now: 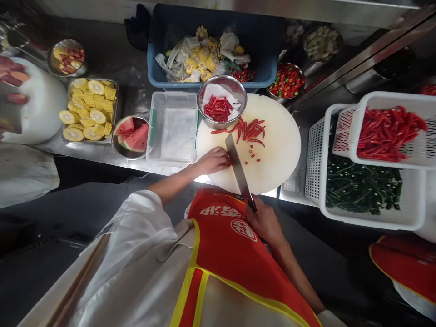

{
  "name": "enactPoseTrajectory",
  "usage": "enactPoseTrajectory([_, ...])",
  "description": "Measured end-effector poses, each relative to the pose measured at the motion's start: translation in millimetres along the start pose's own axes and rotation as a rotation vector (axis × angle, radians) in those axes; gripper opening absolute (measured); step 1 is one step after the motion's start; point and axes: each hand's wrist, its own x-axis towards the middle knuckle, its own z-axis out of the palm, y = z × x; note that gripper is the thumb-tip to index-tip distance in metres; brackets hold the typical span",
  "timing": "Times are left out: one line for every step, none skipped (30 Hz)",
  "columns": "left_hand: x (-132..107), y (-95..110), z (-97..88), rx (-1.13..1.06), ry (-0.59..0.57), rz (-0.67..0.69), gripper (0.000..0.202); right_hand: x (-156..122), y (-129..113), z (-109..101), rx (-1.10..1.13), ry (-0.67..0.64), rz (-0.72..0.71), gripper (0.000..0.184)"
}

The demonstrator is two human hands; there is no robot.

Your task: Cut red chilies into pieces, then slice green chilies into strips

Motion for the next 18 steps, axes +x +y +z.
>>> enactPoseTrajectory([0.0,-0.5,0.5,-0.009,-0.003,0.004,0.028,-0.8,0.3,-0.6,-0.007,-0.01,0.008,0.043])
enactPoseTrajectory([-0.2,-1.0,1.3,-0.019,-0.003,0.003,0.029,-3.0,0.6,-2.6,-0.015,-0.026,0.023,0.043])
enactPoseTrajectory([-0.7,-1.5,2.4,-0.03,0.001,0.001,0.029,-6.1,0.9,-5.9,-0.023,-0.047,0.045,0.044])
enactPoseTrajectory([-1.2,-2.1,3.6,-0.042,0.006,0.0,0.029,-9.3,1.0,-10.0,-0.029,-0.073,0.07,0.043])
enactPoseTrajectory([-1.6,-2.8,4.8,-0.054,0.012,0.0,0.029,-11.7,0.6,-14.3,-0.033,-0.101,0.094,0.043])
enactPoseTrajectory([-2.0,-3.5,5.9,-0.063,0.017,0.001,0.029,-12.2,-0.3,-18.2,-0.035,-0.127,0.108,0.042])
enactPoseTrajectory([-2.2,-4.1,6.7,-0.072,0.02,0.003,0.028,-10.3,-2.0,-20.7,-0.037,-0.145,0.114,0.041])
enactPoseTrajectory([-2.2,-4.4,7.1,-0.079,0.022,0.005,0.028,-5.7,-4.3,-21.5,-0.041,-0.153,0.114,0.041])
enactPoseTrajectory([-2.1,-4.6,7.1,-0.086,0.023,0.003,0.028,1.5,-7.1,-20.3,-0.049,-0.147,0.108,0.041])
enactPoseTrajectory([-1.8,-4.4,6.7,-0.091,0.022,-0.003,0.028,10.3,-10.0,-17.5,-0.057,-0.128,0.1,0.041])
enactPoseTrajectory([-1.6,-3.8,6.0,-0.095,0.019,-0.015,0.028,19.9,-12.6,-13.8,-0.064,-0.105,0.098,0.041])
enactPoseTrajectory([-1.4,-3.0,5.3,-0.095,0.014,-0.031,0.028,28.9,-14.2,-10.1,-0.063,-0.071,0.086,0.041])
enactPoseTrajectory([-1.5,-2.0,4.7,-0.096,0.008,-0.045,0.028,36.3,-14.2,-7.0,-0.049,-0.049,0.072,0.041])
enactPoseTrajectory([-2.1,-0.7,4.4,-0.095,0.003,-0.059,0.027,41.2,-11.9,-5.1,-0.024,-0.028,0.057,0.041])
enactPoseTrajectory([-3.1,0.6,4.6,-0.093,0.007,-0.073,0.026,43.2,-7.0,-4.4,0.016,-0.01,0.041,0.039])
enactPoseTrajectory([-4.7,2.2,5.5,-0.087,0.022,-0.093,0.026,42.4,0.6,-4.7,0.076,-0.004,0.031,0.035])
enactPoseTrajectory([-6.7,4.0,7.1,-0.079,0.054,-0.12,0.025,39.3,10.8,-5.4,0.156,-0.008,0.033,0.031])
enactPoseTrajectory([-9.0,6.0,9.3,-0.066,0.103,-0.161,0.024,34.7,22.8,-5.9,0.257,-0.022,0.043,0.027])
